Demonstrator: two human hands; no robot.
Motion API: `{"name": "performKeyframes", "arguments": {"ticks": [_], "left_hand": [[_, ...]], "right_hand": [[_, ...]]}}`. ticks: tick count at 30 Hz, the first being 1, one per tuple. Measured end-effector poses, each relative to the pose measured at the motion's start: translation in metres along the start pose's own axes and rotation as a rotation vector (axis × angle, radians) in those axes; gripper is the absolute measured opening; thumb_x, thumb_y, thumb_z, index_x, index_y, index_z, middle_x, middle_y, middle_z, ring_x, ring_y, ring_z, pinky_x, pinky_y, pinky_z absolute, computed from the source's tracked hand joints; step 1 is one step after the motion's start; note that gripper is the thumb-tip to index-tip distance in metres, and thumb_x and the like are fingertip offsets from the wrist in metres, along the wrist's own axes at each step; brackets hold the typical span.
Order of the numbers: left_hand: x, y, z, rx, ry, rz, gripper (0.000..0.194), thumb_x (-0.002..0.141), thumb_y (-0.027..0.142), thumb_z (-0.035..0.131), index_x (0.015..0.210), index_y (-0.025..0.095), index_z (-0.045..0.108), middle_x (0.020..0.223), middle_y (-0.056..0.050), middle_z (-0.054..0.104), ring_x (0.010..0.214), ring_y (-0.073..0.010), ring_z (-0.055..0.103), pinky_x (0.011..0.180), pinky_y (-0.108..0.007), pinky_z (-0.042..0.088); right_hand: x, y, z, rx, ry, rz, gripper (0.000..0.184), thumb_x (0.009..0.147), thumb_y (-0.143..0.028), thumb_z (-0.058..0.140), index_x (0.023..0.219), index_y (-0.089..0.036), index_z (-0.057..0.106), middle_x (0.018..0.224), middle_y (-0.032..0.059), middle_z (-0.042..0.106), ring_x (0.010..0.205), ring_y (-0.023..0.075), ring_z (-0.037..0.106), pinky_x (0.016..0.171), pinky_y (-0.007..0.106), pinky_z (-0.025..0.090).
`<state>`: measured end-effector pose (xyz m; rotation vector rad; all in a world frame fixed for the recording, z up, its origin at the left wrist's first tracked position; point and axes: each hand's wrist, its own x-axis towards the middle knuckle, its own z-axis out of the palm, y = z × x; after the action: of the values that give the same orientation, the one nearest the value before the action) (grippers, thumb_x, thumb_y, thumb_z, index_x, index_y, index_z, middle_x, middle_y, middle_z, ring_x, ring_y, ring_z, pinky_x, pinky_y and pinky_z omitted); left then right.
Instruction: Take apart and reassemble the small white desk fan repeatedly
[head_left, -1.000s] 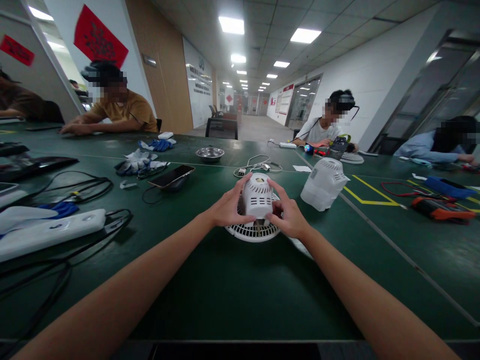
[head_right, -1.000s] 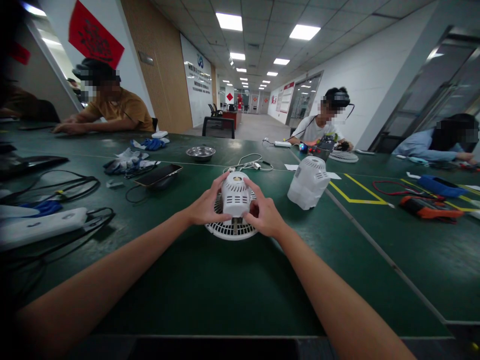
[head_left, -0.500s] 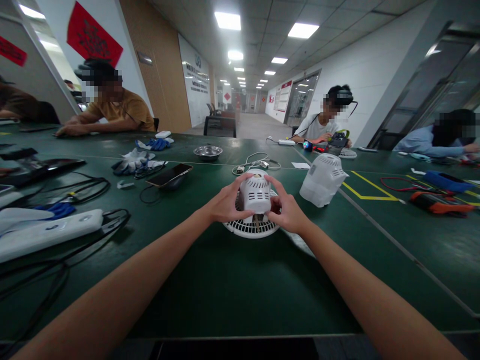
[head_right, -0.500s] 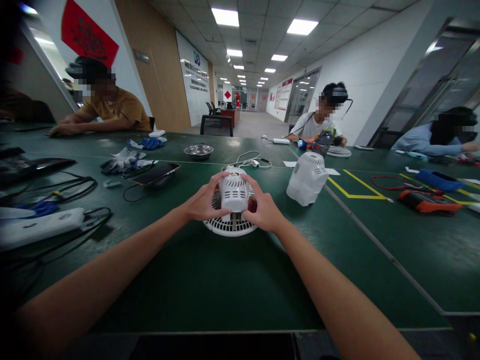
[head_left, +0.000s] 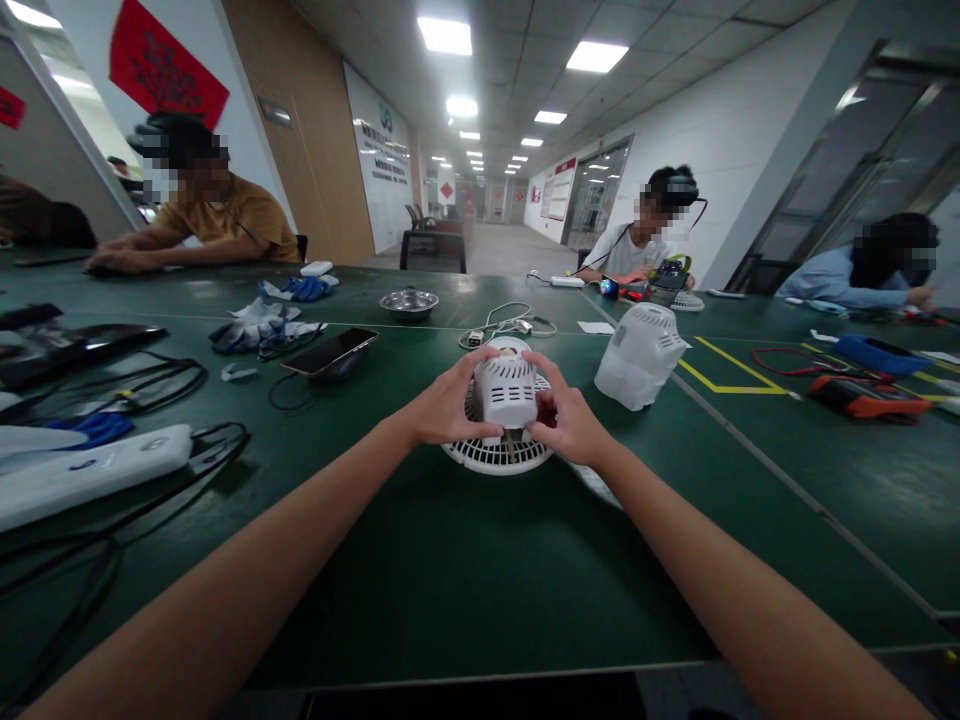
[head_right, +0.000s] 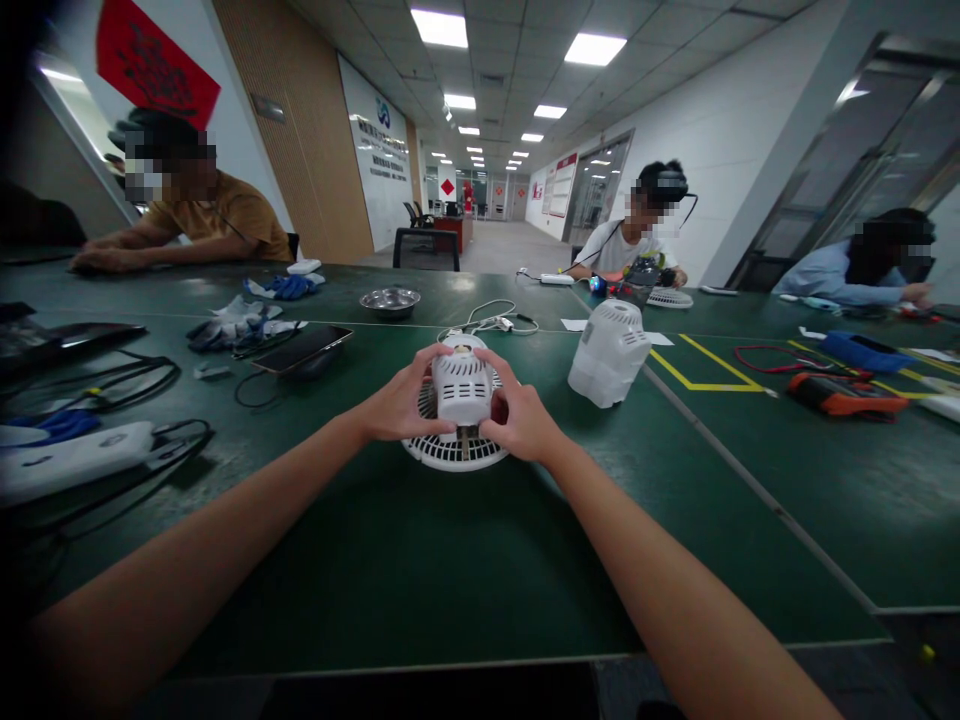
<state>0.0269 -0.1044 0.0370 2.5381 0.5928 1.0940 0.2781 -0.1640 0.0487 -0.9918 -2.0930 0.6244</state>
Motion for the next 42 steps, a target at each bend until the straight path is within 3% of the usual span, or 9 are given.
{"name": "performKeyframes", "arguments": {"ticks": [4,7,12,17,21,26,32,36,42], "left_hand": [[-0.001,0.001,0.003,0.039,0.015,-0.036,0.11,0.065,0.055,0.085,0.153,0.027,0.026,0.151,-0.02,0.042,0.128,-0.0417,0.052,0.105,-0.059,0.046],[-0.002,0.001,0.008,0.137,0.055,-0.09,0.11,0.065,0.06,0.084,0.154,0.029,0.028,0.141,-0.017,0.05,0.117,-0.0388,0.059,0.095,-0.057,0.052],[-0.006,-0.005,0.014,0.199,0.106,-0.096,0.094,0.079,0.054,0.076,0.156,0.031,0.027,0.128,-0.012,0.057,0.105,-0.0299,0.064,0.092,-0.051,0.055],[-0.01,-0.016,0.012,0.131,0.221,-0.18,0.072,0.091,0.042,0.062,0.155,0.026,0.031,0.121,-0.01,0.065,0.107,-0.0263,0.064,0.1,-0.049,0.05],[-0.015,-0.036,0.008,0.098,0.346,-0.428,0.053,0.096,0.043,0.05,0.145,0.023,0.047,0.124,-0.009,0.066,0.11,-0.025,0.064,0.099,-0.045,0.049],[-0.02,-0.056,0.006,-0.039,0.282,-0.708,0.047,0.097,0.049,0.044,0.131,0.02,0.061,0.112,-0.008,0.073,0.099,-0.0248,0.069,0.091,-0.039,0.051],[-0.019,-0.052,0.005,-0.059,0.301,-0.748,0.043,0.094,0.053,0.05,0.116,0.021,0.069,0.102,-0.008,0.075,0.092,-0.0267,0.069,0.084,-0.037,0.049],[-0.02,-0.052,0.004,-0.091,0.306,-0.727,0.044,0.095,0.056,0.047,0.111,0.021,0.068,0.101,-0.007,0.074,0.094,-0.026,0.068,0.082,-0.036,0.048],[-0.02,-0.059,0.008,-0.563,0.546,-0.603,0.06,0.093,0.068,0.039,0.12,0.018,0.058,0.092,-0.007,0.071,0.082,-0.0228,0.068,0.073,-0.035,0.053]], "right_hand": [[0.002,0.0,0.005,-0.084,0.061,0.019,0.088,0.084,-0.041,0.07,0.156,-0.032,0.021,0.089,0.0016,0.068,0.07,0.0204,0.062,0.07,0.04,0.053],[0.005,0.002,0.008,-0.198,0.19,-0.008,0.093,0.079,-0.051,0.075,0.156,-0.033,0.026,0.123,0.0103,0.065,0.096,0.0297,0.065,0.089,0.052,0.053],[0.007,0.009,0.009,-0.262,0.294,-0.121,0.09,0.079,-0.044,0.072,0.156,-0.033,0.028,0.152,0.0103,0.047,0.128,0.0363,0.052,0.11,0.059,0.041],[0.007,0.017,0.003,-0.211,0.318,-0.062,0.083,0.08,-0.031,0.06,0.157,-0.03,0.028,0.152,0.0111,0.05,0.125,0.0374,0.057,0.105,0.061,0.045],[0.005,0.024,-0.003,-0.175,0.3,0.004,0.083,0.082,-0.035,0.062,0.158,-0.027,0.029,0.14,0.0128,0.06,0.11,0.0342,0.065,0.098,0.058,0.051],[0.002,0.027,-0.007,-0.145,0.247,-0.033,0.086,0.081,-0.037,0.066,0.159,-0.028,0.03,0.14,0.0115,0.061,0.119,0.0351,0.062,0.103,0.057,0.048],[0.002,0.02,-0.004,-0.132,0.199,0.092,0.108,0.072,-0.042,0.079,0.161,-0.028,0.019,0.149,0.0157,0.052,0.127,0.0387,0.057,0.106,0.061,0.044],[0.002,0.013,-0.004,-0.146,0.218,0.15,0.109,0.066,-0.043,0.085,0.157,-0.027,0.026,0.144,0.0151,0.057,0.126,0.0397,0.058,0.106,0.064,0.043],[0.005,0.007,-0.003,0.111,0.393,0.232,0.107,0.06,-0.04,0.089,0.152,-0.028,0.035,0.131,0.012,0.065,0.115,0.035,0.064,0.103,0.061,0.049]]}}
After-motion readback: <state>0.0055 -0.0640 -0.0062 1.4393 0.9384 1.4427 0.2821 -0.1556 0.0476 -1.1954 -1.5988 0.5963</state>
